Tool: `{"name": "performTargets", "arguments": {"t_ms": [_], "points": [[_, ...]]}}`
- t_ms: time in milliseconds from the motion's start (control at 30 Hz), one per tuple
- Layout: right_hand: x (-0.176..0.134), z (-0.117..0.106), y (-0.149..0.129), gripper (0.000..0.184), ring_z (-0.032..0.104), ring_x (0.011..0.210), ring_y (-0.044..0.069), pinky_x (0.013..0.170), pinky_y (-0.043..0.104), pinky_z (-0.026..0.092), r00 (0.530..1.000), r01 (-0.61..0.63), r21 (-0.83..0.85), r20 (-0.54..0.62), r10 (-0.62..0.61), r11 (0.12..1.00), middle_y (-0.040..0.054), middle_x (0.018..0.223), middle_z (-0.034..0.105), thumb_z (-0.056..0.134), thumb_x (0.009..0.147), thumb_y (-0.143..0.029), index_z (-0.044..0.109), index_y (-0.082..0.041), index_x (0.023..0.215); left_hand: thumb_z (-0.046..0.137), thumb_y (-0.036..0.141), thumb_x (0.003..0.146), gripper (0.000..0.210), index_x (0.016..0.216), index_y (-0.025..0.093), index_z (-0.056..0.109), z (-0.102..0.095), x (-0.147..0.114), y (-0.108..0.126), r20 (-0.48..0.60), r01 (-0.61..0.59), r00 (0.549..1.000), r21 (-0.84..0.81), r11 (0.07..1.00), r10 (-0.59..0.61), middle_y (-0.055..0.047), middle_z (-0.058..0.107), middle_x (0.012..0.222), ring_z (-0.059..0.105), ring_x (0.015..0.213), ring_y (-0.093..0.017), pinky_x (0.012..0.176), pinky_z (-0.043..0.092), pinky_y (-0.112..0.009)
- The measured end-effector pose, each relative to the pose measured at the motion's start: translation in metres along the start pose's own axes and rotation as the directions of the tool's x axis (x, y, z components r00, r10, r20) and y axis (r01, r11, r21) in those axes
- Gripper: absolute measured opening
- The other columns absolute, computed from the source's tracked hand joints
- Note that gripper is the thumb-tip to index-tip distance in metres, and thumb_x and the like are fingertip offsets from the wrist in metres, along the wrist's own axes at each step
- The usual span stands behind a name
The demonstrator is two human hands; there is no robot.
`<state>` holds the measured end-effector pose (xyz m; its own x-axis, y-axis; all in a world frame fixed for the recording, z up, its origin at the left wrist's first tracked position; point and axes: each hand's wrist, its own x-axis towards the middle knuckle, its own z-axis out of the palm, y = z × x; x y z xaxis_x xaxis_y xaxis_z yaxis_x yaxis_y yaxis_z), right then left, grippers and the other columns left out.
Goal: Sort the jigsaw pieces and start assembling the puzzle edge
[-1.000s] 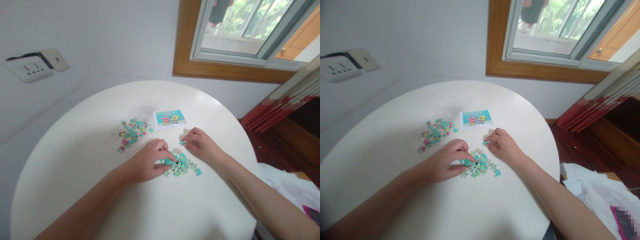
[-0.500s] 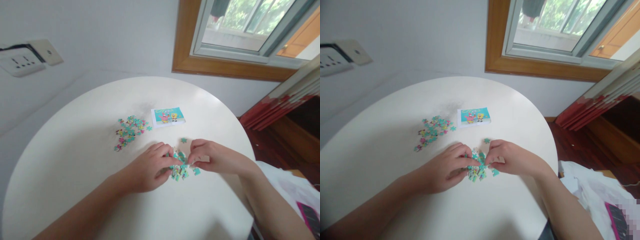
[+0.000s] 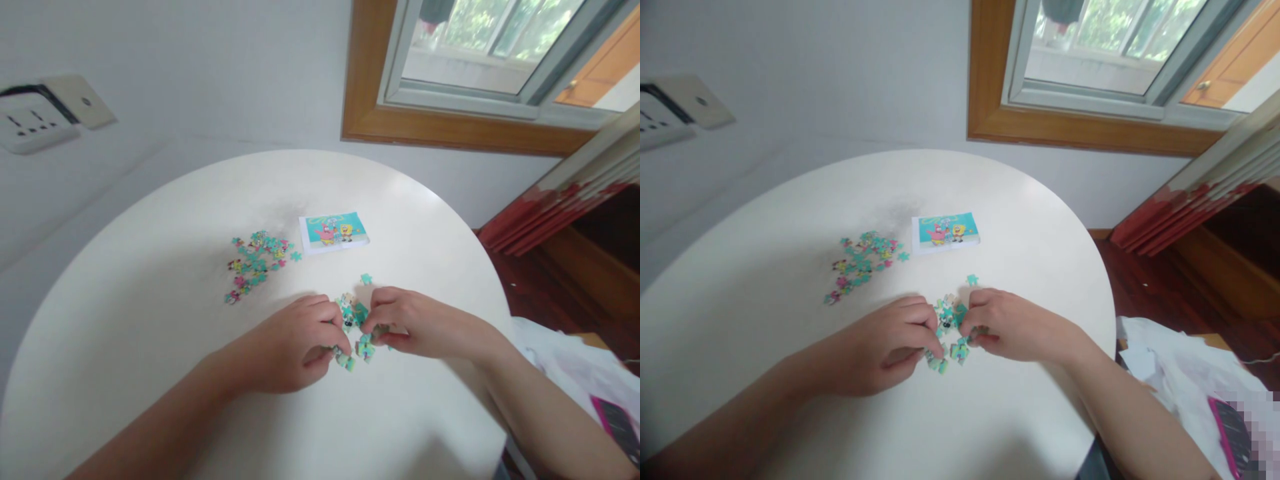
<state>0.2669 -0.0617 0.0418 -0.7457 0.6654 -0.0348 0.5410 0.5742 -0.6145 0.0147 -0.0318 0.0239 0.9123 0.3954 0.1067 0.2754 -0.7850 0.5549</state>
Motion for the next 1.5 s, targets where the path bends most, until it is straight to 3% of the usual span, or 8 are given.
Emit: {"name": "performTargets", "arguments": {"t_ms": [167,300,400,533,1000,1167,1300,1500], "points": [[0.0,0.002,0.002,0.024,0.06,0.092,0.017,0.084,0.027,0.048,1.0,0.004,0.025,0.013,-0.004,1.0,0.0036,0.088,0.061,0.057,0.083,-0.001,0.068,-0.02,0.092,0.051,0.001,0.073,0.04,0.099,0.025,0.069,0.001,0.002,0.0,-0.051,0.008,0.999,0.005,1.0,-0.008,-0.003,0.062,0.094,0.055,0.091,-0.019,0.088,0.043,-0.034],[0.0,0.005,0.004,0.023,0.061,0.093,0.017,0.084,0.027,0.049,1.0,-0.016,0.058,0.001,0.016,0.998,0.0035,0.09,0.061,0.058,0.08,-0.001,0.067,-0.02,0.09,0.053,0.014,0.087,0.042,0.127,0.023,0.057,0.008,0.004,-0.006,-0.182,0.058,0.983,0.122,0.991,-0.035,-0.009,0.056,0.131,0.047,0.124,-0.026,0.107,0.037,-0.044],[0.0,0.006,0.003,0.025,0.061,0.093,0.016,0.085,0.027,0.049,0.999,-0.035,0.089,0.004,0.034,0.995,0.0038,0.093,0.062,0.057,0.078,0.001,0.066,-0.02,0.088,0.052,0.023,0.092,0.05,0.141,0.019,0.044,0.018,0.005,-0.008,-0.132,0.027,0.991,0.207,0.978,0.0,-0.011,0.039,0.152,0.03,0.142,-0.027,0.118,0.027,-0.046],[0.001,0.005,0.001,0.02,0.06,0.09,0.014,0.081,0.025,0.049,0.999,-0.046,0.13,0.015,0.044,0.99,0.0024,0.091,0.06,0.059,0.077,0.0,0.063,-0.019,0.082,0.047,0.032,0.097,0.048,0.142,0.016,0.043,0.031,0.006,-0.007,-0.063,0.029,0.998,0.285,0.958,-0.012,-0.012,0.036,0.155,0.027,0.146,-0.026,0.121,0.023,-0.045],[0.004,0.005,-0.007,0.021,0.062,0.074,0.011,0.069,0.021,0.048,0.999,-0.043,0.254,0.034,0.036,0.966,0.0006,0.082,0.067,0.055,0.083,-0.003,0.067,-0.019,0.078,0.043,0.032,0.098,0.047,0.143,0.016,0.043,0.037,0.005,0.001,-0.102,0.065,0.994,0.294,0.954,-0.036,-0.012,0.033,0.156,0.024,0.147,-0.026,0.122,0.023,-0.045],[0.003,0.0,0.002,0.01,0.054,0.061,0.009,0.057,0.019,0.042,0.981,-0.114,0.264,-0.121,0.15,0.958,-0.0005,0.077,0.067,0.061,0.084,-0.015,0.07,-0.02,0.084,0.039,0.036,0.1,0.047,0.143,0.018,0.042,0.037,0.004,0.003,-0.081,0.071,0.995,0.287,0.955,-0.05,-0.011,0.036,0.155,0.027,0.146,-0.025,0.122,0.02,-0.043],[0.01,0.001,0.019,0.008,0.049,0.059,0.01,0.056,0.021,0.04,0.904,-0.193,0.302,-0.316,0.289,0.933,-0.0017,0.068,0.061,0.061,0.084,-0.02,0.069,-0.018,0.083,0.039,0.037,0.1,0.047,0.143,0.017,0.042,0.038,0.005,0.008,-0.085,0.05,0.996,0.262,0.964,-0.028,-0.01,0.039,0.154,0.03,0.145,-0.025,0.121,0.024,-0.044],[0.026,0.016,0.037,0.013,0.048,0.058,0.01,0.055,0.022,0.039,0.821,-0.254,0.305,-0.435,0.371,0.918,-0.0007,0.071,0.065,0.059,0.081,-0.018,0.07,-0.019,0.087,0.041,0.033,0.1,0.042,0.139,0.018,0.048,0.036,0.011,0.014,-0.09,-0.033,0.995,0.206,0.978,0.052,-0.008,0.044,0.151,0.034,0.142,-0.022,0.119,0.028,-0.04]]}}
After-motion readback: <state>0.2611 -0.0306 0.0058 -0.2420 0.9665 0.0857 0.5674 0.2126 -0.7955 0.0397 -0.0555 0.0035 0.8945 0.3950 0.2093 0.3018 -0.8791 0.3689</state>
